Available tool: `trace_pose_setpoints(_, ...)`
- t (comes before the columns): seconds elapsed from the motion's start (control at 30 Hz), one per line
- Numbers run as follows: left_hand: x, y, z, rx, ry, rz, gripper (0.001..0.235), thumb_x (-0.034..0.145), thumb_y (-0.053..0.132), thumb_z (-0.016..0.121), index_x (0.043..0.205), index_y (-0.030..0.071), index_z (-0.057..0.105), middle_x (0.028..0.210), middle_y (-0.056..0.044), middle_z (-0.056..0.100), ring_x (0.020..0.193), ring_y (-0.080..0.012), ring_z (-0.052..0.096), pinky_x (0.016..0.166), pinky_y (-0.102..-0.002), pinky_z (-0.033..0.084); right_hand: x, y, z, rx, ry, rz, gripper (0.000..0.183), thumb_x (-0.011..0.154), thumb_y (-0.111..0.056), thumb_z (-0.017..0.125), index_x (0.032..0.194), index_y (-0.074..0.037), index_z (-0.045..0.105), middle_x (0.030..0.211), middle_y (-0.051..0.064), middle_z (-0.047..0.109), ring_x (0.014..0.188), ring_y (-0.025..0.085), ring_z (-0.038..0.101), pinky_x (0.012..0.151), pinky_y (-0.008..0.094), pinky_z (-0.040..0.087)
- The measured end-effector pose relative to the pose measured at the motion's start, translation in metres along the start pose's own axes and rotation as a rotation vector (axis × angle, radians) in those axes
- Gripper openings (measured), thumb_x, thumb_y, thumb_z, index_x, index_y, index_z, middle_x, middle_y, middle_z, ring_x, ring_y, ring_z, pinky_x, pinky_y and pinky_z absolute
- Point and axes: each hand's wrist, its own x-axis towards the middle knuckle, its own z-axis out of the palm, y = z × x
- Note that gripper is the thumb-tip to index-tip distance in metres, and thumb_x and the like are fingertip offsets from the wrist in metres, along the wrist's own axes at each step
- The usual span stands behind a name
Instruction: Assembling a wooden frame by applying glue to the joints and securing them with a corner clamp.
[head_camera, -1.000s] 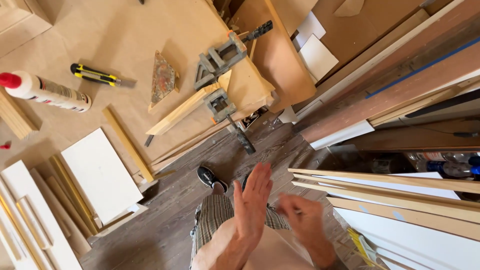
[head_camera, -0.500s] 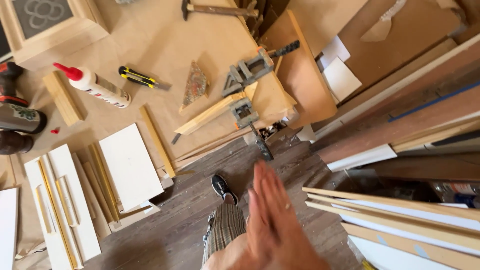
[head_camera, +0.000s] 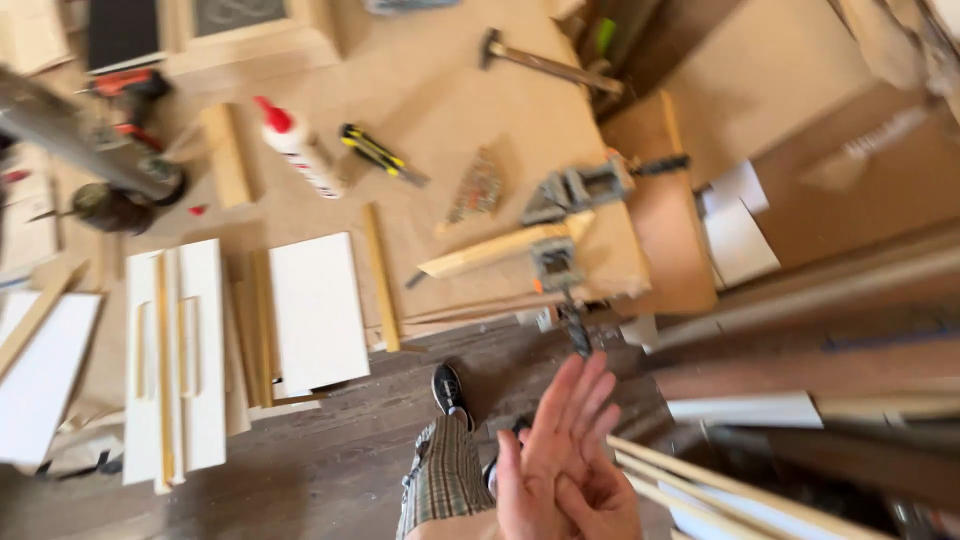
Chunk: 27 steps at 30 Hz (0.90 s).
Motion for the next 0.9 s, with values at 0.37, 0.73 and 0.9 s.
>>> trace_pose_setpoints(0.37,0.030,0.122,-0.090,0.562,0.176,-0.166,0.034,0.091,0.023,0.071,0.114,0.004,0.058,0.120,-0.014,0.055,0.103,-0.0233,0.053,0.088,-0.038,0.047,0.160,-0.073,0.128,-0.401,0.002,-0.245,0.010,0.100,-0.015,0.063,0.099,-0.006,0.065,0.076,0.013,0.061,0.052,0.018,0.053,0.070,0.028,0.056)
trace_pose_setpoints(0.73,0.240,0.300,-0.218,1.324,0.558,0.659,0.046,0.081,0.008,0.086,0.125,0.009,0.071,0.108,-0.010,0.077,0.106,-0.0271,0.074,0.098,-0.044,0.057,0.435,-0.016,0.318,-1.860,-0.410,-0.298,0.078,0.092,-0.060,0.062,0.151,-0.010,0.050,0.138,0.018,0.064,0.130,0.039,0.060,0.101,0.065,0.052)
trace_pose_setpoints(0.9,0.292,0.317,-0.253,1.387,0.415,0.583,0.024,0.087,0.007,0.082,0.109,0.014,0.077,0.096,-0.001,0.074,0.086,-0.0195,0.074,0.085,-0.037,0.061,0.482,0.020,0.337,-1.971,-0.452,-0.111,0.061,0.083,-0.046,0.081,0.134,-0.018,0.063,0.120,0.013,0.073,0.117,0.041,0.070,0.100,0.055,0.056)
